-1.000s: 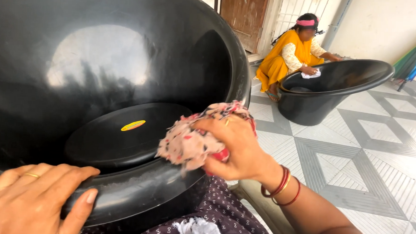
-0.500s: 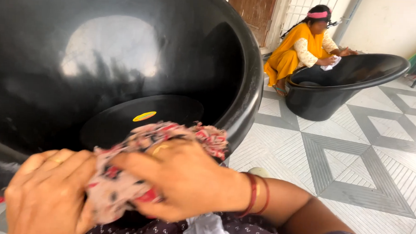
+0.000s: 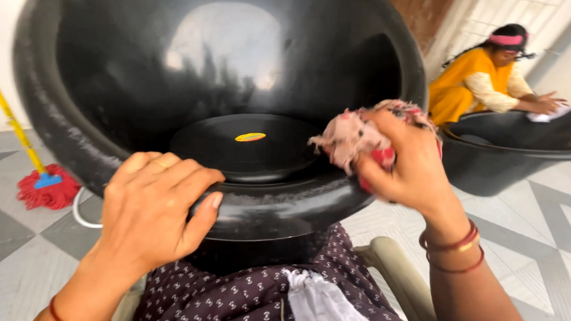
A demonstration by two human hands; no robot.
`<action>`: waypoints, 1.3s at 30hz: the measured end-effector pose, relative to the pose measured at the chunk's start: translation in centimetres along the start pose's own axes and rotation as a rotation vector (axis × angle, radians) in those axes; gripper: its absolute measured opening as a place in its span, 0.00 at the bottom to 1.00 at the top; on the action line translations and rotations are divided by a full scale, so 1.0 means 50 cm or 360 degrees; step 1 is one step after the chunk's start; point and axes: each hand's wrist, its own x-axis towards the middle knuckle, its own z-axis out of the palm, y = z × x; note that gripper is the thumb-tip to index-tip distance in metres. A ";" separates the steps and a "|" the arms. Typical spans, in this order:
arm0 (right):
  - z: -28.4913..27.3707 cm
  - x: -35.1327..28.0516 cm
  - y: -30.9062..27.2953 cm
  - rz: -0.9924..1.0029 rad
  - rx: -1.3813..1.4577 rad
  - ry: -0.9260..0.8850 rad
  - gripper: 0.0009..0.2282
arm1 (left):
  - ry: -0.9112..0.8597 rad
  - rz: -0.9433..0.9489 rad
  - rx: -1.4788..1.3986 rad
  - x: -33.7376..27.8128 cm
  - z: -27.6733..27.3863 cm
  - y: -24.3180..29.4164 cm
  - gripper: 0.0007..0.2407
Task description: The person scrubs the interior surface of a large black plastic basin with a cloth.
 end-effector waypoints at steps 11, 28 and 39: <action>0.083 -0.024 -0.177 -0.0376 0.0024 -0.0363 0.30 | -0.0007 0.0081 0.0028 0.000 -0.001 -0.006 0.09; 0.023 -0.039 -0.035 -0.0326 0.0115 0.0142 0.22 | 0.0016 0.0069 -0.0072 0.001 -0.004 -0.002 0.07; 0.040 -0.073 -0.011 -0.0239 0.0119 0.0131 0.24 | -0.0018 0.0022 -0.0045 0.003 0.001 0.003 0.08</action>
